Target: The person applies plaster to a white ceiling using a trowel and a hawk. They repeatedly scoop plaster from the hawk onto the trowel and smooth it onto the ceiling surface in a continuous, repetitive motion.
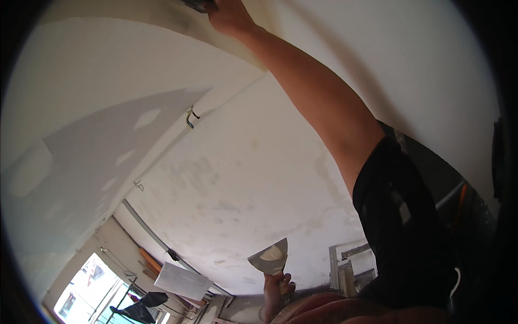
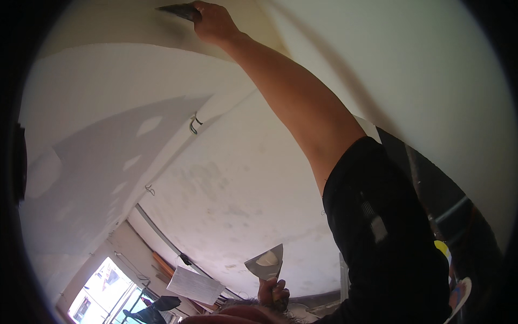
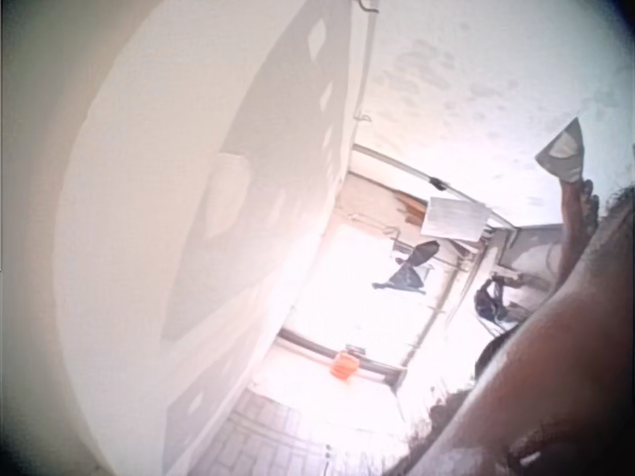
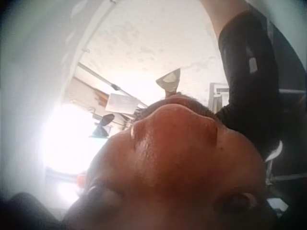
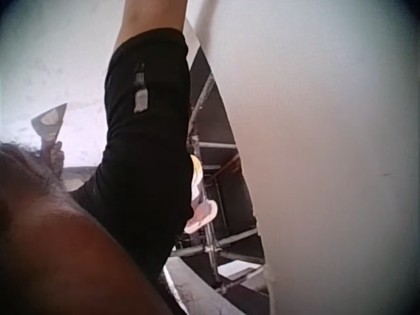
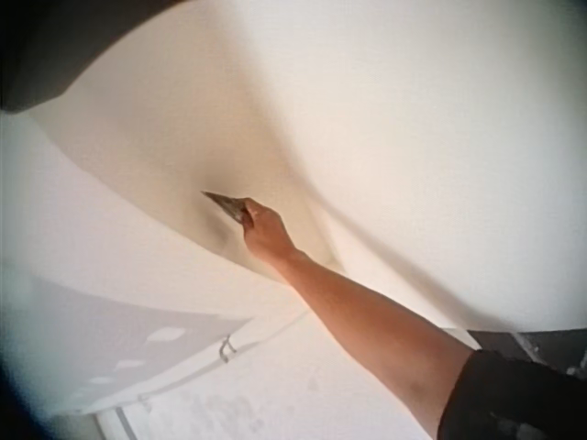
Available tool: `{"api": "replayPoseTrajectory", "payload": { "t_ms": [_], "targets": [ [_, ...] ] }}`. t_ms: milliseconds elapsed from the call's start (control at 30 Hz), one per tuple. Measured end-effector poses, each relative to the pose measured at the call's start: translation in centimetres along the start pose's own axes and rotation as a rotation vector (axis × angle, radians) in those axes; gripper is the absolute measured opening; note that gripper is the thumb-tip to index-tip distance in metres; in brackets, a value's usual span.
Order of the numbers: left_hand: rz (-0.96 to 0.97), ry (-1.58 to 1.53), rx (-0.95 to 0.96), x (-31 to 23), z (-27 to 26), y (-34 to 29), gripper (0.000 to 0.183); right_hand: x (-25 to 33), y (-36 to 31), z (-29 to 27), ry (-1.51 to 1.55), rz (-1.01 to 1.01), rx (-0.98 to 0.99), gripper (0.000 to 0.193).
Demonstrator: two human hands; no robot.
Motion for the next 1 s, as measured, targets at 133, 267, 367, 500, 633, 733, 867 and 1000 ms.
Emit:
{"api": "replayPoseTrajectory", "payload": {
  "t_ms": [133, 267, 367, 500, 633, 733, 867, 1000],
  "targets": [
    [0.009, -0.034, 0.047, 0.3, -0.2, 0.2, 0.068, -0.4, 0.1, 0.6, 0.056, 0.054, 0.045, 0.030],
    [0.002, 0.012, 0.035, 0.0, 0.2, 0.0, 0.062, -2.1, 0.9, 1.0, 0.013, 0.034, 0.028, 0.031],
    [0.009, 0.002, 0.009, 0.0, -0.1, 0.0, 0.067, -2.4, 0.7, 1.6, 0.020, 0.045, 0.042, 0.032],
    [0.032, 0.123, -0.151, -0.2, 0.4, -0.1, 0.058, -2.9, 0.5, 1.7, 0.047, 0.089, 0.052, 0.032],
    [0.011, 0.013, -0.047, -0.1, -0.5, 0.3, 0.072, -3.3, 0.7, 2.2, 0.051, 0.030, 0.022, 0.033],
    [-0.002, 0.002, -0.024, -0.2, -1.0, 0.7, 0.072, -3.8, 0.6, 2.3, 0.037, 0.036, 0.040, 0.033],
    [-0.023, -0.036, 0.050, -0.1, -3.3, 1.8, 0.072, -4.1, 0.4, 2.9, 0.016, 0.025, 0.033, 0.033],
    [-0.041, -0.036, 0.080, -0.1, -3.5, 2.3, 0.071, -4.6, 0.1, 3.6, 0.011, 0.019, 0.041, 0.034]
  ]
}}
Point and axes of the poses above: each hand's wrist, its own y-axis towards the middle knuckle, its own z-axis out of the palm, x = y × z, the point moved 3 cm from there along y, towards the middle knuckle, and after that the axes turned 9 degrees about -y, right-handed, at the moved point
